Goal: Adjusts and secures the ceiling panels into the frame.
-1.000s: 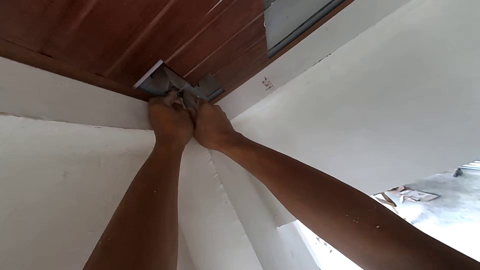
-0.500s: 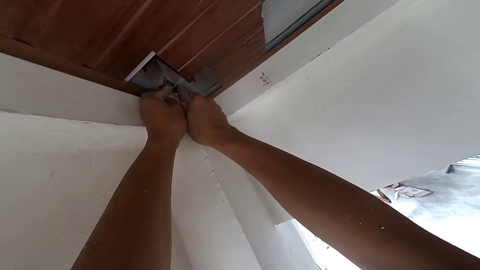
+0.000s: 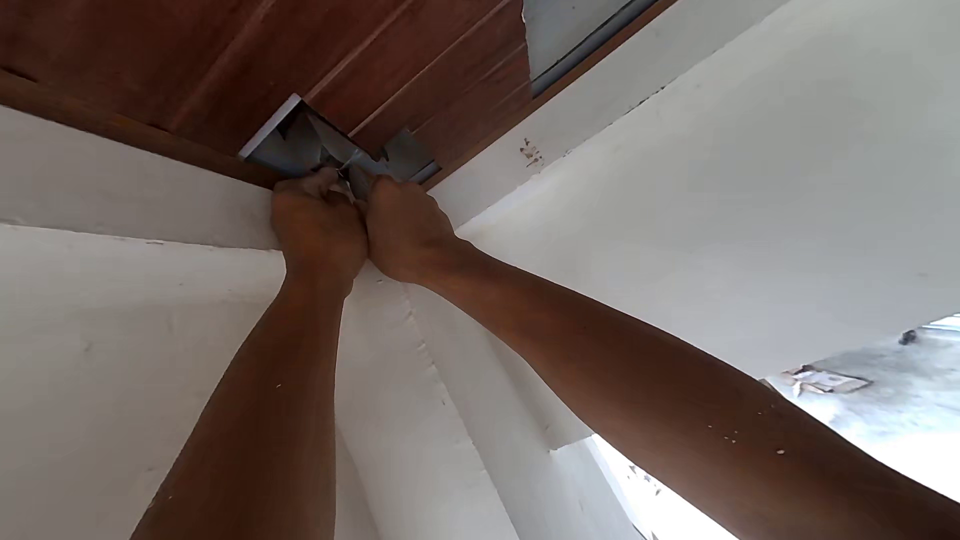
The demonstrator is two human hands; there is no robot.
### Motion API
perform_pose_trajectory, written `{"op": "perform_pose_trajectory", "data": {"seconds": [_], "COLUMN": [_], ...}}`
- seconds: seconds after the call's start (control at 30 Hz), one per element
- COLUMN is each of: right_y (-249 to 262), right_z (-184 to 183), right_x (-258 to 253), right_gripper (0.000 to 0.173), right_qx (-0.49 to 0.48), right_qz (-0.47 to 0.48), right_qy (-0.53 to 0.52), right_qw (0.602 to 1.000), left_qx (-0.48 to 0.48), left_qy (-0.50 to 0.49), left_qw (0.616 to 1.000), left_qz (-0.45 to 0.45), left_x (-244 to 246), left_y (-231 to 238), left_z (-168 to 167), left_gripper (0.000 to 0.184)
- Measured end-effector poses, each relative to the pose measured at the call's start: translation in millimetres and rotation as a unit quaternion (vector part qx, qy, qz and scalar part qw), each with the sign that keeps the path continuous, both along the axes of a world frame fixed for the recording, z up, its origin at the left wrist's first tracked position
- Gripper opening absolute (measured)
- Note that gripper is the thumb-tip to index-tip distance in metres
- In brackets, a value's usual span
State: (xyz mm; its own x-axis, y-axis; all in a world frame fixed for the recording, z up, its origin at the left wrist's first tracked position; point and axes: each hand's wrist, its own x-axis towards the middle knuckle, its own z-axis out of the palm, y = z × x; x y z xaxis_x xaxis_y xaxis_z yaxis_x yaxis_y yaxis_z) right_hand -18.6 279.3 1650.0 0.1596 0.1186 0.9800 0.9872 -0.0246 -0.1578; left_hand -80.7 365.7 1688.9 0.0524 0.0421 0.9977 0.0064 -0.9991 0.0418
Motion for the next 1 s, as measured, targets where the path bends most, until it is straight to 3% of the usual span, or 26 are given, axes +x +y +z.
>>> {"op": "perform_pose_trajectory", "data": {"seconds": [0.13, 0.23, 0.33, 0.47, 0.67, 1.0], "right_y": [1, 3, -7, -22, -24, -7], "right_z": [1, 1, 4, 12, 17, 9], "right_x": [2, 3, 9, 13, 8, 14], "right_gripper": [0.03, 0.038, 0.026, 0.022, 0.019, 0.04], "right_qx": [0.005, 0.0, -0.017, -0.057, -0.054, -0.05], "right_qz": [-0.002, -0.022, 0.006, -0.045, -0.031, 0.028], "right_qy": [-0.006, -0.024, -0.038, -0.074, -0.062, -0.058], "right_qw": [1.0, 0.999, 0.999, 0.995, 0.996, 0.997], "left_qx": [0.003, 0.01, 0.006, 0.025, 0.027, 0.004], "left_qy": [-0.014, -0.015, -0.021, -0.021, -0.025, -0.007], "left_qw": [1.0, 1.0, 1.0, 0.998, 0.998, 0.999], "left_qz": [0.003, 0.017, -0.004, 0.051, 0.041, 0.031], "left_x": [2, 2, 4, 4, 3, 1], "left_y": [2, 1, 3, 2, 2, 0], "left_z": [0, -1, 0, -2, 2, 0], "left_gripper": [0.033, 0.035, 0.034, 0.038, 0.034, 0.038]}}
